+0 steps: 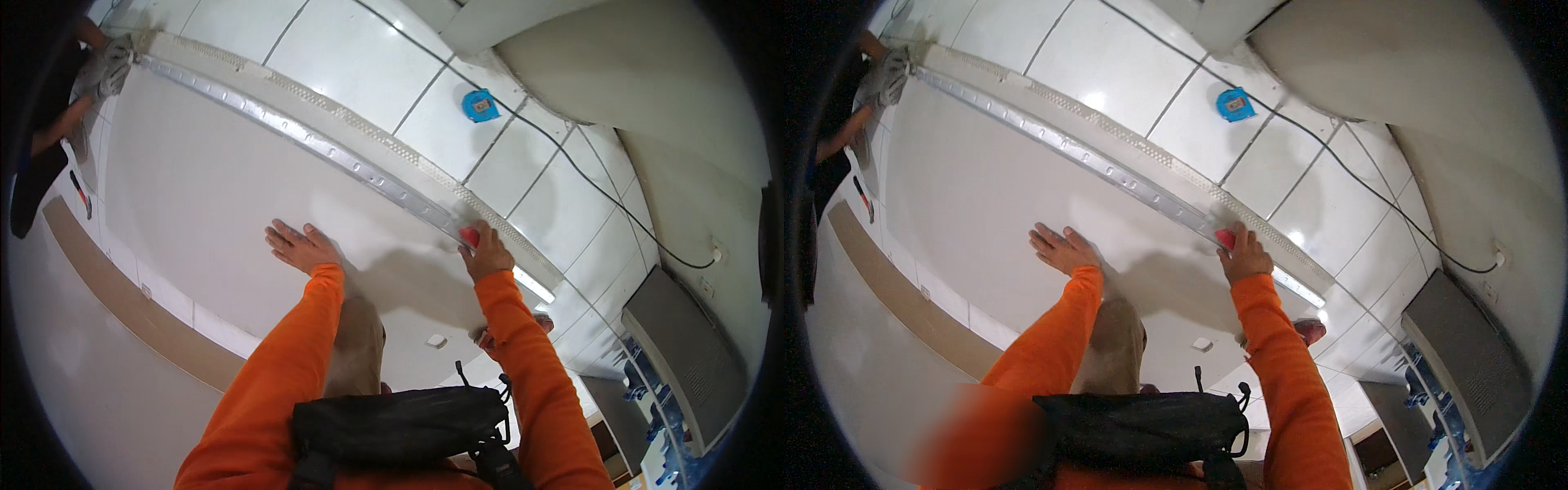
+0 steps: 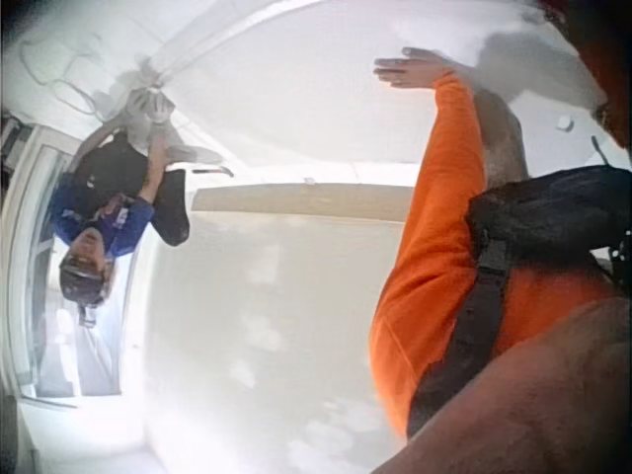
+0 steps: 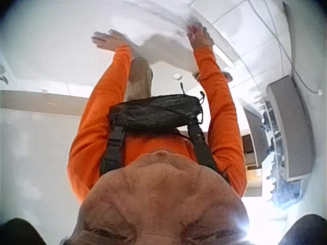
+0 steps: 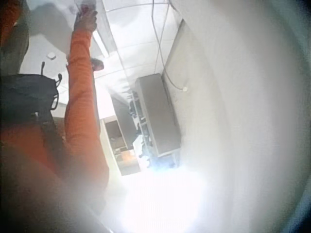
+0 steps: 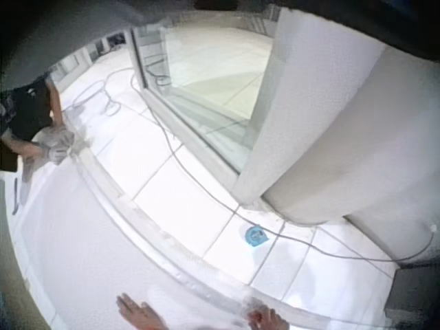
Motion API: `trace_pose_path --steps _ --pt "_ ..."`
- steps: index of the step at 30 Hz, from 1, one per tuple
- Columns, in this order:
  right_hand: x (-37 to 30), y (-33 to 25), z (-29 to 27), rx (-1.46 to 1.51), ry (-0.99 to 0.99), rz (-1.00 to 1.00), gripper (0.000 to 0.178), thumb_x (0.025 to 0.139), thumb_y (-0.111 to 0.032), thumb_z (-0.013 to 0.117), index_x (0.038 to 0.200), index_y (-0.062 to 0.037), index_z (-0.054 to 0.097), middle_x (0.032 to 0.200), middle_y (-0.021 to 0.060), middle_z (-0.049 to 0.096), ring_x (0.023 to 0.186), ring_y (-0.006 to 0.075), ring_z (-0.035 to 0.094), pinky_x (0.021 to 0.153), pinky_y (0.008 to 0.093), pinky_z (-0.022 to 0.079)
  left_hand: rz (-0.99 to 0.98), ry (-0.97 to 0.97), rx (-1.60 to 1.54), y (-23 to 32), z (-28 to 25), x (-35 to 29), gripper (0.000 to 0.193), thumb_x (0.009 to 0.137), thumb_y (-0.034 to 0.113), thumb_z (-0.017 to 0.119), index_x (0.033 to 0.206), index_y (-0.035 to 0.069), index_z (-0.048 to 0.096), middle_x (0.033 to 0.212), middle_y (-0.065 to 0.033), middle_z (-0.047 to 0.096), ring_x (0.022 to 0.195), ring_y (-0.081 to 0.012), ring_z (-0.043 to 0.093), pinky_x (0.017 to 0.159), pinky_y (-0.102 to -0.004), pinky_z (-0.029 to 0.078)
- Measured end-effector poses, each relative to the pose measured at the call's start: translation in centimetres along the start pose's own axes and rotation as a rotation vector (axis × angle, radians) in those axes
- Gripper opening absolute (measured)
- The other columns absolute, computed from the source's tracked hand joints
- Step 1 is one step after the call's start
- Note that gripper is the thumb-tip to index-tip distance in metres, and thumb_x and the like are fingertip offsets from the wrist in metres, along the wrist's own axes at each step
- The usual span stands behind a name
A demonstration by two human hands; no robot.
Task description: The person measures a drywall panel with a tape measure, marks it with a utility knife, and then uses a metal straightedge to guide the utility knife in cutting a long section off the panel.
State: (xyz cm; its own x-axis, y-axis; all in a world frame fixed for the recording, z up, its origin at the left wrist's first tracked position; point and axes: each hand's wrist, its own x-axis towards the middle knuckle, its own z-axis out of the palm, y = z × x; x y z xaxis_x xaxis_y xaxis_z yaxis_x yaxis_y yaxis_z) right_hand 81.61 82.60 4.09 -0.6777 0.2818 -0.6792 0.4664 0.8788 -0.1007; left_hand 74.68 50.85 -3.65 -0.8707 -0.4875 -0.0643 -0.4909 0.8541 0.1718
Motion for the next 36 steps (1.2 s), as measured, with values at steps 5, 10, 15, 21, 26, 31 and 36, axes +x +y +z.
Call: trace_pose_path --steps 5,10,15,21,26,31,36 --pt "2.6 2.4 -0.7 -0.009 0.037 -0.072 0.051 0.08 -0.036 0.075 0.12 -0.014 0.054 0.11 0.0098 0.061 0.095 0.0299 0.067 0.076 0.0426 0.056 -0.033 0.037 -0.007 1.0 -0.3 -0.1 0.075 0.098 0.053 0.031 0.151 0.0 0.024 0.155 -0.0283 0.022 0.146 -0.0415 0.018 0.118 -0.0548 0.011" --pt "8.9 5.9 -6.1 0.011 0.301 -0.142 0.045 0.083 -0.031 0.072 0.121 -0.0134 0.055 0.115 0.0093 0.062 0.099 0.0309 0.065 0.08 0.0424 0.056 -0.03 -0.005 -0.022 1.5 -1.0 0.3 0.076 0.097 0.052 0.031 0.151 -0.001 0.024 0.155 -0.0288 0.022 0.146 -0.0416 0.016 0.119 -0.0542 0.009" --pt "13.2 5.9 -9.0 -0.044 0.222 -0.057 0.057 0.084 -0.029 0.072 0.132 -0.0124 0.046 0.126 0.0143 0.058 0.111 0.0332 0.061 0.092 0.0441 0.051 -0.013 -0.015 -0.04 1.9 -1.3 0.4 0.076 0.098 0.051 0.029 0.152 -0.002 0.021 0.156 -0.0294 0.019 0.147 -0.0424 0.013 0.119 -0.0545 0.007" --pt "8.9 6.2 -5.3 0.397 0.458 0.003 0.041 0.091 -0.024 0.065 0.128 -0.0118 0.054 0.125 0.0174 0.058 0.108 0.0367 0.06 0.087 0.0464 0.051 -0.017 -0.028 -0.049 1.8 -1.4 0.4 0.076 0.097 0.049 0.029 0.152 -0.002 0.019 0.157 -0.03 0.015 0.148 -0.0429 0.009 0.119 -0.0549 0.004" --pt "7.7 8.3 -2.2 -0.037 0.51 -0.353 0.025 0.089 -0.018 0.064 0.113 -0.011 0.06 0.111 0.0114 0.059 0.108 0.034 0.053 0.094 0.0461 0.043 -0.025 0.024 -0.028 1.4 -1.0 0.7 0.075 0.094 0.039 0.039 0.153 -0.002 0.018 0.158 -0.0293 0.013 0.148 -0.0423 0.007 0.119 -0.0545 0.003" --pt "10.1 9.1 -2.9 -0.115 0.494 -0.525 0.019 0.085 -0.019 0.068 0.101 -0.0096 0.061 0.11 0.0115 0.059 0.106 0.0344 0.053 0.093 0.0471 0.041 -0.048 -0.118 -0.022 1.3 -2.5 -0.1 0.076 0.091 0.03 0.045 0.153 -0.003 0.015 0.159 -0.0262 0.01 0.149 -0.0399 0.002 0.12 -0.0531 0.0" --pt "11.2 9.4 -4.4 -0.03 0.507 -0.809 0.011 0.081 -0.018 0.064 0.084 -0.0071 0.063 0.08 0.0139 0.062 0.081 0.0385 0.059 0.076 0.0493 0.041 -0.024 0.033 -0.078 1.0 -2.0 -1.1 0.072 0.093 0.031 0.045 0.154 0.003 0.019 0.159 -0.0251 0.014 0.149 -0.0388 0.007 0.12 -0.0517 0.002"
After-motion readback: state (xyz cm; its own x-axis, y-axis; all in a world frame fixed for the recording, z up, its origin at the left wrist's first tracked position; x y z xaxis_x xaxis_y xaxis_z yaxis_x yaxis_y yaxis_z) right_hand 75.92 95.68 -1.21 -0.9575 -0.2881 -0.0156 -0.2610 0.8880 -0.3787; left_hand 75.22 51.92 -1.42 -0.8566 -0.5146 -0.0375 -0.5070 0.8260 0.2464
